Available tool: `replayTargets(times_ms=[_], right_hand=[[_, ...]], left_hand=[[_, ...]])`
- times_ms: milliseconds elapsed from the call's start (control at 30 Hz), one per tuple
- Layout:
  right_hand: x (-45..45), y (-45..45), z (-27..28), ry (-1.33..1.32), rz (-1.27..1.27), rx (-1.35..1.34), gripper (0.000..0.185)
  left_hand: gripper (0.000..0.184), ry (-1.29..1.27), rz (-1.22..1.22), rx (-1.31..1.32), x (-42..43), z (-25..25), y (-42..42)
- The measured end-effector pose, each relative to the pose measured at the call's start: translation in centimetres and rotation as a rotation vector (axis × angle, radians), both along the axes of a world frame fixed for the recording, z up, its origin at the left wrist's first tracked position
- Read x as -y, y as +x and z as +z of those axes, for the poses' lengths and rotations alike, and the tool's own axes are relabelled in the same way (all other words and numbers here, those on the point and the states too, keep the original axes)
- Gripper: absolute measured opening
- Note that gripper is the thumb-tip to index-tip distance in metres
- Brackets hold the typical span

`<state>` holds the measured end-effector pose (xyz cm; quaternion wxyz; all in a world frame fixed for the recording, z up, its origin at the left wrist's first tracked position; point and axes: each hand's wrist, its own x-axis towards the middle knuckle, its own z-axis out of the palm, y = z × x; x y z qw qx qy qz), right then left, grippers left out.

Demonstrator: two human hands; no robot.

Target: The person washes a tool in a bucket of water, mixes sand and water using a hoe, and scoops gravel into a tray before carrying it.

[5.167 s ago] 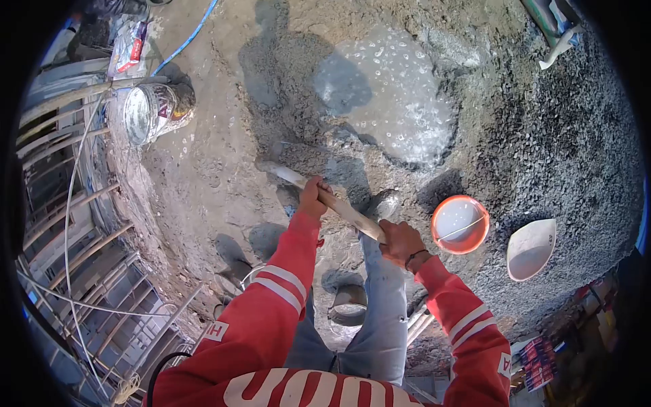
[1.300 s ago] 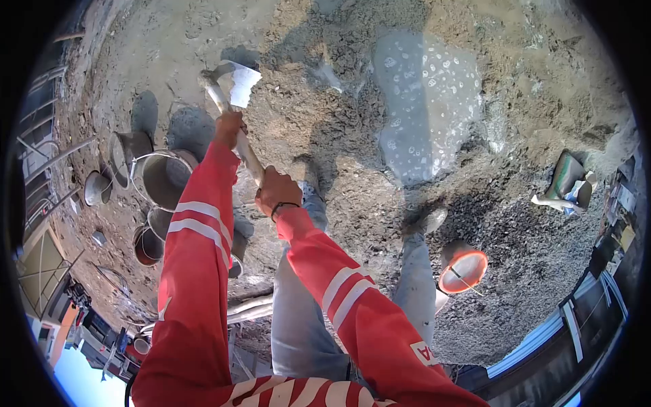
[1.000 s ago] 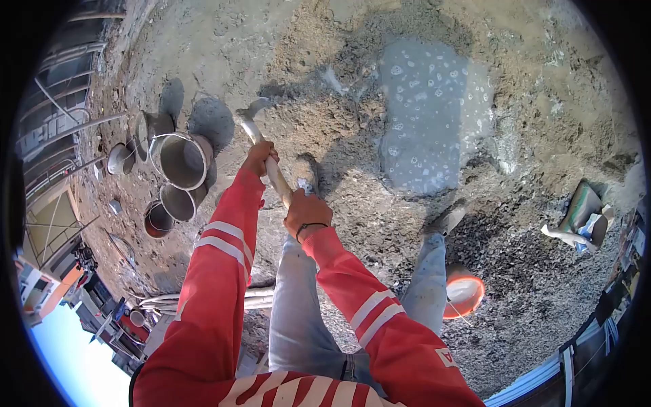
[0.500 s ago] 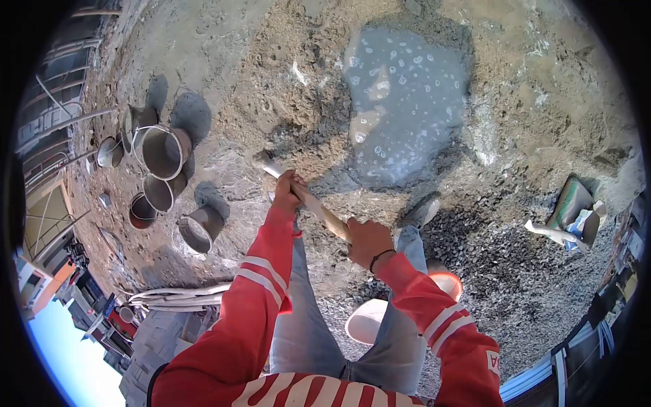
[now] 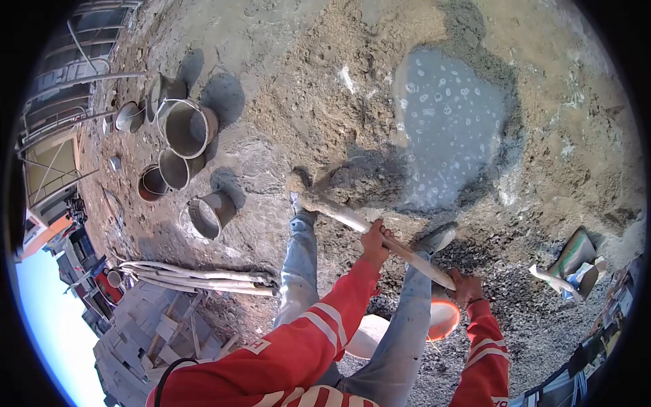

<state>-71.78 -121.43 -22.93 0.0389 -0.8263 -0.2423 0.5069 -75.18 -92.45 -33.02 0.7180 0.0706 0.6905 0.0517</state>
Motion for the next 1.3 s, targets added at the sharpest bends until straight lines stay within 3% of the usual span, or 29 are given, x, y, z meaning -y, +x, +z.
replayTargets(times_ms=[67, 167, 333, 400, 467, 500, 567, 633, 700, 767, 833, 900, 1033, 1133, 1233, 1300], right_hand=[[-4.0, -1.6, 0.3, 0.159, 0.008, 0.096, 0.038], [-14.6, -3.1, -0.3, 0.285, -0.174, 0.014, 0.038], [-36.0, 0.0, -1.0, 0.413, -0.574, 0.018, 0.042], [-43.0, 2.3, -3.3, 0.546, -0.756, 0.068, 0.042], [-48.0, 3.8, -4.5, 0.614, -0.907, 0.054, 0.041], [-49.6, 4.3, -3.8, 0.618, -0.975, 0.011, 0.041], [-50.9, 3.3, -2.7, 0.564, -1.037, 0.054, 0.041], [-50.5, 2.6, -0.9, 0.517, -1.093, 0.094, 0.04], [-48.7, 2.4, 1.2, 0.413, -1.156, -0.103, 0.041], [-47.5, 1.9, 1.8, 0.456, -1.183, -0.094, 0.041], [-46.3, 1.5, 3.1, 0.309, -1.106, -0.162, 0.041], [-44.4, 1.2, 4.0, 0.207, -1.119, -0.151, 0.04], [-40.1, 2.2, 7.1, 0.327, -1.132, -0.308, 0.039], [-35.1, 2.7, 10.2, 0.367, -1.015, -0.281, 0.034], [-27.4, 2.7, 12.7, 0.367, -0.85, -0.311, 0.033], [-21.9, 2.9, 14.0, 0.339, -0.731, -0.308, 0.03]], left_hand=[[0.017, 0.073, -0.056, 0.0, -4.1, 1.6, 1.1], [0.018, 0.25, -0.272, 0.027, -14.3, 4.3, 4.6], [0.017, 0.628, -0.644, 0.226, -31.5, 3.6, 15.8], [0.015, 0.818, -0.788, 0.26, -34.6, 3.0, 19.9], [0.021, 0.989, -1.067, 0.132, -36.9, 0.4, 22.6], [0.021, 0.975, -1.081, 0.133, -37.3, -1.5, 23.2], [0.023, 0.785, -1.379, -0.052, -37.7, -4.5, 23.7], [0.027, 0.769, -1.42, -0.073, -36.0, -3.8, 22.6], [0.032, 0.733, -1.509, -0.15, -34.5, -3.3, 21.8], [0.022, 0.771, -1.557, -0.189, -34.7, -9.3, 19.9], [0.013, 0.5, -1.503, -0.086, -32.5, -4.2, 19.3], [0.015, 0.505, -1.513, -0.127, -30.8, -5.3, 17.8], [0.01, 0.375, -1.425, -0.061, -28.4, -4.0, 16.1], [0.009, 0.088, -0.925, 0.04, -25.8, -1.2, 15.0], [0.012, -0.034, -0.747, 0.134, -24.3, -4.8, 11.5], [0.012, -0.079, -0.683, 0.118, -20.9, -4.4, 9.2]])
